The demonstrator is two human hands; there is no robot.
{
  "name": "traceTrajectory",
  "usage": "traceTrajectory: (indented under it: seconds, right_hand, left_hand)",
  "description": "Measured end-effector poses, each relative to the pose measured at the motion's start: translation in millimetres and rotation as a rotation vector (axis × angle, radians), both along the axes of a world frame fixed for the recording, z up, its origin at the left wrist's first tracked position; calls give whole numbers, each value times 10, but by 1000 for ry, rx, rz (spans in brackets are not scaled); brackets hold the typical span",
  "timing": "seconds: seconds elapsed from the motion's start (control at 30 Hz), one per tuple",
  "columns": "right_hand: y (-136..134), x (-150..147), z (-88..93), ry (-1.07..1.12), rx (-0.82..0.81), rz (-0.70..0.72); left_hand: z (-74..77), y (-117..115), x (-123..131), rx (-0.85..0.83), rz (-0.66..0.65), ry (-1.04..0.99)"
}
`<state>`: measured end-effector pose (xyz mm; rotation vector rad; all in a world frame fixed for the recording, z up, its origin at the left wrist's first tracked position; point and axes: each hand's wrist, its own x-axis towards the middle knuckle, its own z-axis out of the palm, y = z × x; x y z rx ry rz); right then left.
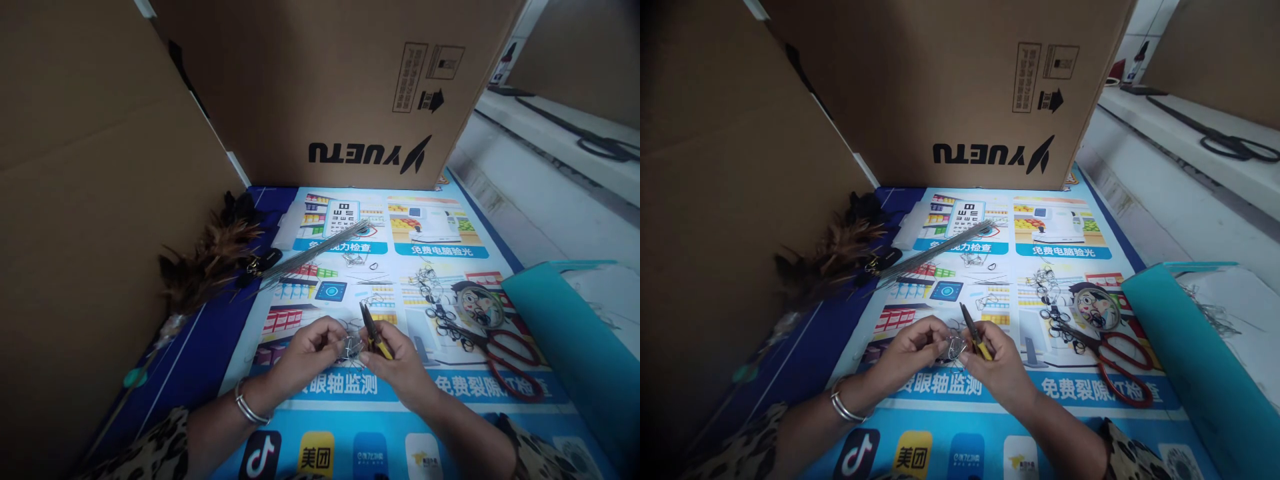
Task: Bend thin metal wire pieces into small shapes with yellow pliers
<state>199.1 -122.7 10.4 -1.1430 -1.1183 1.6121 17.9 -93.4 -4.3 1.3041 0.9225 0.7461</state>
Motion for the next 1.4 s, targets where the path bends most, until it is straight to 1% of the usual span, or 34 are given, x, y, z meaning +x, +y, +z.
traceTrajectory:
  seconds: [0.3, 0.47, 0.6, 0.93, 1.13, 1.4]
  right_hand:
    - [-1, 5, -51, -48, 37, -29]
    - [-2, 2, -29, -51, 34, -38]
    - [3, 0, -18, -34, 20, -38]
    - [-6, 19, -67, -1, 18, -27]
    - [2, 23, -78, 19, 33, -67]
    - [-12, 36, -106, -8, 22, -16]
  left_hand:
    - [7, -3, 6, -9, -14, 5]
    - [-1, -7, -2, 14, -22, -2]
    - [7, -4, 2, -2, -19, 11]
    - [51, 2, 6, -4, -41, 6]
    - [42, -1, 10, -8, -2, 12]
    - [38, 2, 14, -3, -1, 8]
